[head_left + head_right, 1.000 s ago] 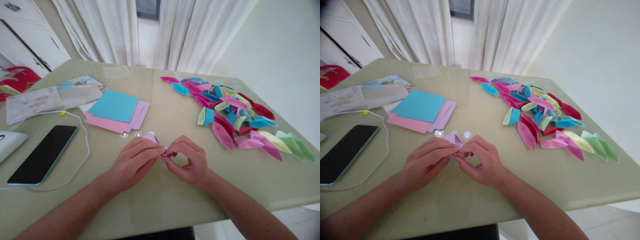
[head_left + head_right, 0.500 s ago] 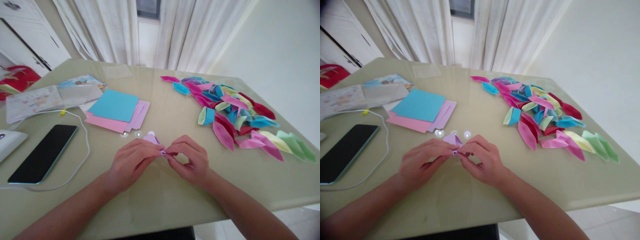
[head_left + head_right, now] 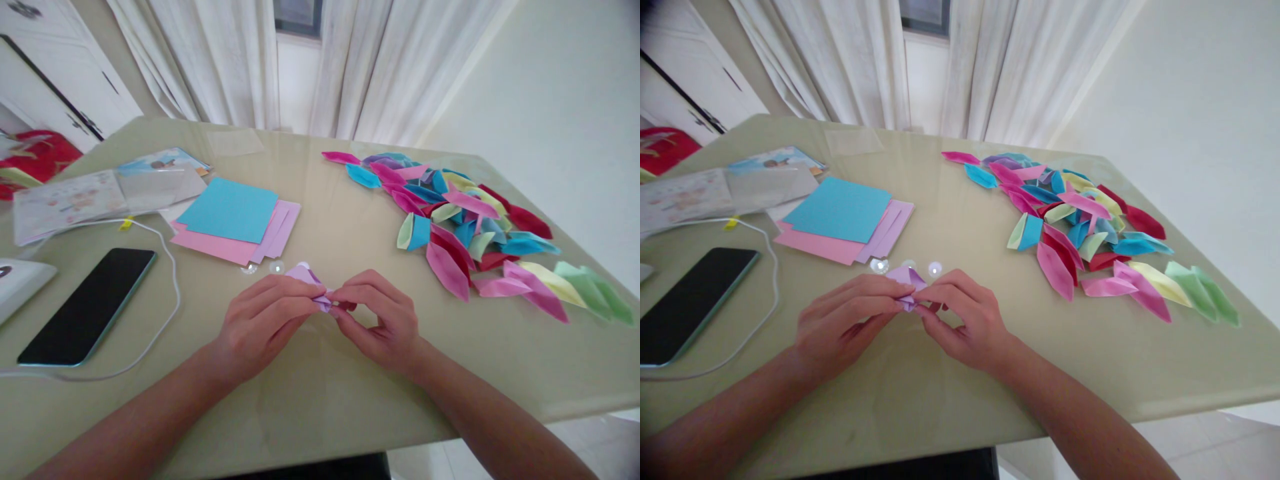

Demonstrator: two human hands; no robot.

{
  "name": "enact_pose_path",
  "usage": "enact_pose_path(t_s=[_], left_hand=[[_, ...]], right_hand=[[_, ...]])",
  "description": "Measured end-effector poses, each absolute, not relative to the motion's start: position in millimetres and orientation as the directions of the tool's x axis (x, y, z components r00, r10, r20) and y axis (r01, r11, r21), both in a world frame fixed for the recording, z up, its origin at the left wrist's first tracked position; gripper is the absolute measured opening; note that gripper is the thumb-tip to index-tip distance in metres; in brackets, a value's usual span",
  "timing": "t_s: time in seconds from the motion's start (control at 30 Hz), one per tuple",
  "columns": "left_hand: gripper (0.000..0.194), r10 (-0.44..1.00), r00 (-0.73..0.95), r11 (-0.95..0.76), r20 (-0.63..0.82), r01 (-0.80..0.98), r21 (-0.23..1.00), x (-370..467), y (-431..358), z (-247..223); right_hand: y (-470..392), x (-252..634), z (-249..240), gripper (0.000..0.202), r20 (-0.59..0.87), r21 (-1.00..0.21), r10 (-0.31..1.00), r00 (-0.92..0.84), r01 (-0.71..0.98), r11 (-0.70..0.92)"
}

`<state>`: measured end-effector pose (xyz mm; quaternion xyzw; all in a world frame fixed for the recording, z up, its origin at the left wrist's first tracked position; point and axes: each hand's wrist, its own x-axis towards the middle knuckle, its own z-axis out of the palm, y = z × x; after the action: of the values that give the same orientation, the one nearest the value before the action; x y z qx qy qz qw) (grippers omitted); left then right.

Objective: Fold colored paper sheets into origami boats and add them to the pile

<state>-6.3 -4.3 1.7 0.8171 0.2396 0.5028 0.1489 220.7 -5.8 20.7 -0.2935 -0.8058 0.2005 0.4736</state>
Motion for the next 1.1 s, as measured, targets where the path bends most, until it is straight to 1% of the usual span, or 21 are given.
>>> enact_pose_path(t_s=[0.43,0.53,0.67,0.77,0.93,1.1], left_hand=[[0.038,0.557,0.362,-0.826,0.748,0.33,0.456,-5.4,-8.2,1.6],[0.036,0.555,0.345,-0.82,0.757,0.38,0.428,-5.3,-8.3,0.5],[0.028,0.534,0.28,-0.807,0.798,0.451,0.382,-5.9,-7.8,-0.4],[0.028,0.506,0.304,-0.825,0.807,0.442,0.351,-6.6,-8.0,0.4],[0.027,0.529,0.299,-0.818,0.794,0.431,0.382,-5.9,-8.6,1.9],[0.026,0.533,0.297,-0.808,0.792,0.456,0.373,-5.6,-7.9,2.1]], right_hand=[[-6.0,221.4,18.6,0.023,0.662,-0.583,0.649,-0.375,0.288,0.76],[-6.0,221.0,19.0,0.023,0.669,-0.571,0.641,-0.376,0.292,0.767],[-5.9,221.1,19.2,0.023,0.674,-0.557,0.632,-0.382,0.299,0.775],[-5.8,221.9,19.1,0.023,0.683,-0.539,0.621,-0.384,0.309,0.784],[-6.1,223.2,17.4,0.022,0.694,-0.523,0.608,-0.386,0.312,0.793],[-6.0,222.5,17.3,0.021,0.7,-0.517,0.602,-0.384,0.309,0.798]])
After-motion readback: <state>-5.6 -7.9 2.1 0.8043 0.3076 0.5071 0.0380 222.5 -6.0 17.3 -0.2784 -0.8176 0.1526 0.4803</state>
